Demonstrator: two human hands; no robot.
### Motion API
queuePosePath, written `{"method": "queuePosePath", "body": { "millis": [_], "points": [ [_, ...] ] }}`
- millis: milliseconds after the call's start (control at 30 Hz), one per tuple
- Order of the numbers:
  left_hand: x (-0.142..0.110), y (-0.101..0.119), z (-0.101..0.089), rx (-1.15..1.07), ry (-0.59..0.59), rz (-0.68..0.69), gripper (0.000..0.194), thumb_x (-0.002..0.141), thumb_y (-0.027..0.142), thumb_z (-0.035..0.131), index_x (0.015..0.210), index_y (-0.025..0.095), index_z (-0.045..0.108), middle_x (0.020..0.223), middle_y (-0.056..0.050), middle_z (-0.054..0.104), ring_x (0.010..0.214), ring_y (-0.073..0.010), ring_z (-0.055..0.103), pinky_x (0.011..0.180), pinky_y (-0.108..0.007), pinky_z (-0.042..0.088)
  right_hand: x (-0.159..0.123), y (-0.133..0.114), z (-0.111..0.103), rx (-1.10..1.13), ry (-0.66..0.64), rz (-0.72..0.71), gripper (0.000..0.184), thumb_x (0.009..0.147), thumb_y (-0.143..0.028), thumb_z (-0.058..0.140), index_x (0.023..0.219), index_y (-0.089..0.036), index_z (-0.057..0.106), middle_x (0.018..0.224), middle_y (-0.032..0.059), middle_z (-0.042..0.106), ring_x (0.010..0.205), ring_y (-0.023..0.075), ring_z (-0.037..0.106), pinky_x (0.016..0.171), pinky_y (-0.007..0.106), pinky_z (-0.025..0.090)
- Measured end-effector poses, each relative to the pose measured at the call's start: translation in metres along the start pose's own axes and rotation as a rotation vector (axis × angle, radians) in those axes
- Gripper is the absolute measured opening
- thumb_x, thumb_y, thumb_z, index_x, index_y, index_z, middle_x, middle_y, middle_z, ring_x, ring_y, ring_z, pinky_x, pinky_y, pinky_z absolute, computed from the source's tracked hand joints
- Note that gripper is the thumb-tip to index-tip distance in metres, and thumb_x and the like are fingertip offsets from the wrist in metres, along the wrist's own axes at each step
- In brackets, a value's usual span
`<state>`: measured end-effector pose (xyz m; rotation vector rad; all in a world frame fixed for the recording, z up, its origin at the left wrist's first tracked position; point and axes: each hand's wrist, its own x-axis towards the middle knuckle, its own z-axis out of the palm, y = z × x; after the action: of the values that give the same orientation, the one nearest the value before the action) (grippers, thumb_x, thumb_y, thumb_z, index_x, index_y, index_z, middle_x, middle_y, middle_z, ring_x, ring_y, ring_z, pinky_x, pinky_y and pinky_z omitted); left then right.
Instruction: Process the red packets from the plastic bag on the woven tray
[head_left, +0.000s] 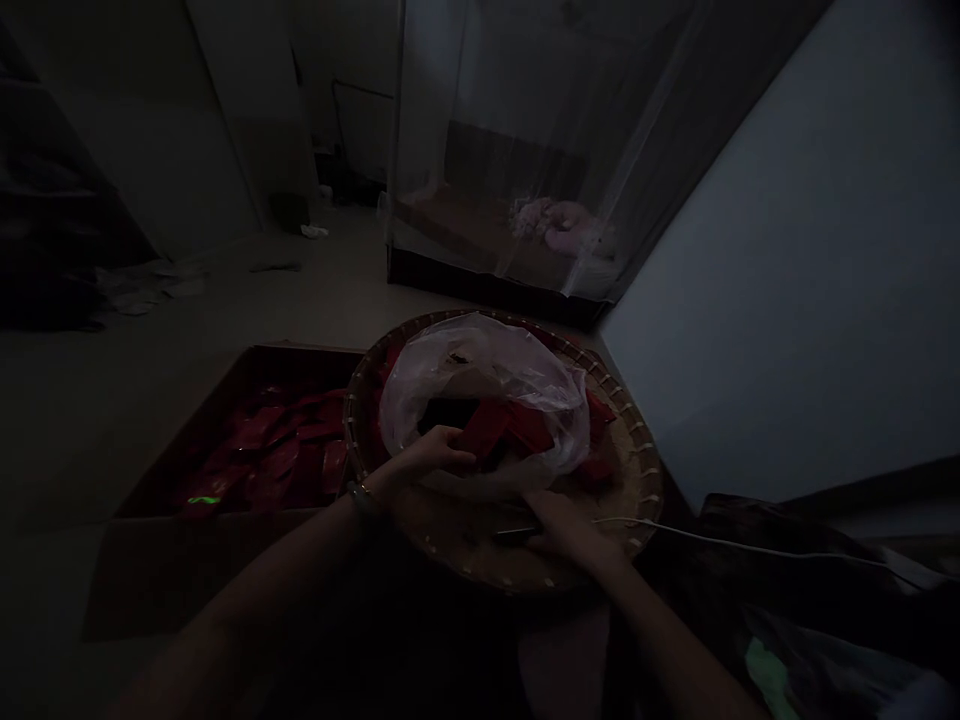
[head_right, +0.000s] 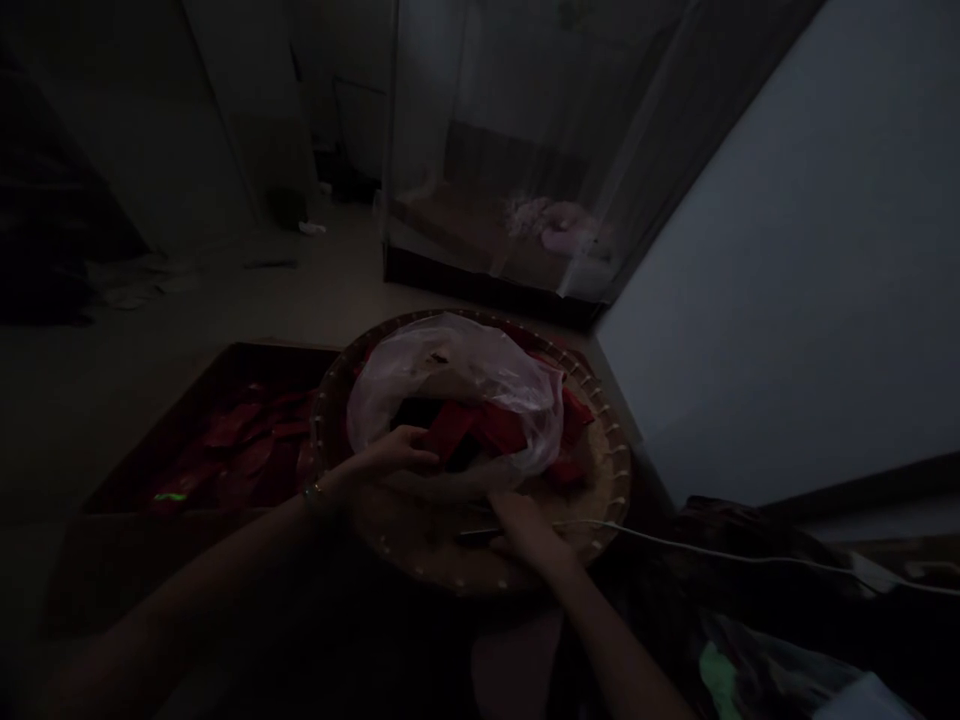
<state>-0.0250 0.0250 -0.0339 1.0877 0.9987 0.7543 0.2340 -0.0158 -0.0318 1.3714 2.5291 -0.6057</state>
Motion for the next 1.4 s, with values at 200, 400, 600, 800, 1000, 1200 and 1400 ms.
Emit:
{"method": "queuePosePath", "body": {
  "millis": [200, 400, 600, 800, 1000, 1200, 1400],
  "points": [
    [0.001, -0.006, -0.005, 0.035, -0.003, 0.037, 0.036, 0.06, 0.026, 0.075, 0.09, 0.009, 0.065, 0.071, -0.003, 0.068, 0.061, -0.0138, 0.063, 0.059, -0.024, 0.048, 0.003, 0.009, -0.009, 0.272, 0.095, -0.122, 0.046, 0.066, -0.021, 0.067, 0.111, -0.017, 0.062, 0.113, 0.0114, 0.064, 0.103, 0.0274, 0.059, 0.09, 0.038, 0.044],
    [0.002, -0.009, -0.003, 0.036, -0.013, 0.061, 0.037, 0.062, 0.027, 0.074, 0.094, 0.01, 0.066, 0.076, -0.004, 0.069, 0.064, -0.0136, 0.063, 0.062, -0.024, 0.049, 0.006, 0.028, -0.056, 0.456, 0.351, 0.018, 0.049, 0.072, -0.038, 0.064, 0.116, -0.017, 0.06, 0.116, 0.0105, 0.063, 0.109, 0.028, 0.057, 0.094, 0.042, 0.043],
    [0.004, -0.013, 0.007, -0.003, -0.079, 0.037, 0.044, 0.059, 0.03, 0.078, 0.097, 0.011, 0.066, 0.079, -0.005, 0.069, 0.067, -0.0143, 0.065, 0.065, -0.025, 0.051, 0.034, 0.01, -0.084, 0.504, 0.374, -0.004, 0.046, 0.071, -0.039, 0.066, 0.111, -0.017, 0.064, 0.105, 0.008, 0.068, 0.097, 0.0253, 0.061, 0.085, 0.037, 0.047],
    [0.005, -0.016, 0.008, 0.037, -0.061, 0.047, 0.044, 0.056, 0.033, 0.079, 0.092, 0.009, 0.067, 0.074, -0.005, 0.069, 0.065, -0.015, 0.065, 0.062, -0.023, 0.05, 0.052, 0.002, -0.084, 0.566, 0.386, -0.035, 0.038, 0.074, -0.041, 0.059, 0.098, -0.014, 0.069, 0.084, 0.0059, 0.07, 0.071, 0.0189, 0.061, 0.064, 0.029, 0.047],
    [0.004, -0.016, 0.006, 0.087, -0.069, 0.032, 0.039, 0.058, 0.033, 0.077, 0.087, 0.009, 0.069, 0.071, -0.004, 0.069, 0.063, -0.0143, 0.064, 0.06, -0.022, 0.048, 0.043, 0.006, -0.093, 0.664, 0.262, -0.001, 0.047, 0.069, -0.044, 0.066, 0.105, -0.014, 0.066, 0.082, 0.0036, 0.069, 0.068, 0.0165, 0.061, 0.061, 0.026, 0.047],
    [0.001, -0.014, 0.008, 0.09, -0.07, 0.01, 0.039, 0.058, 0.033, 0.077, 0.087, 0.008, 0.069, 0.069, -0.004, 0.068, 0.059, -0.0129, 0.062, 0.059, -0.021, 0.047, 0.046, 0.002, -0.098, 0.672, 0.277, -0.002, 0.049, 0.068, -0.045, 0.066, 0.105, -0.012, 0.066, 0.08, 0.0037, 0.068, 0.069, 0.0178, 0.061, 0.062, 0.027, 0.046],
    [0.002, -0.015, 0.007, 0.115, -0.068, 0.019, 0.04, 0.057, 0.033, 0.077, 0.088, 0.009, 0.069, 0.069, -0.003, 0.068, 0.061, -0.0141, 0.062, 0.06, -0.022, 0.047, 0.048, 0.001, -0.097, 0.55, 0.36, -0.02, 0.042, 0.068, -0.042, 0.067, 0.101, -0.015, 0.069, 0.087, 0.0052, 0.07, 0.079, 0.0215, 0.063, 0.069, 0.03, 0.048]
  ]
}}
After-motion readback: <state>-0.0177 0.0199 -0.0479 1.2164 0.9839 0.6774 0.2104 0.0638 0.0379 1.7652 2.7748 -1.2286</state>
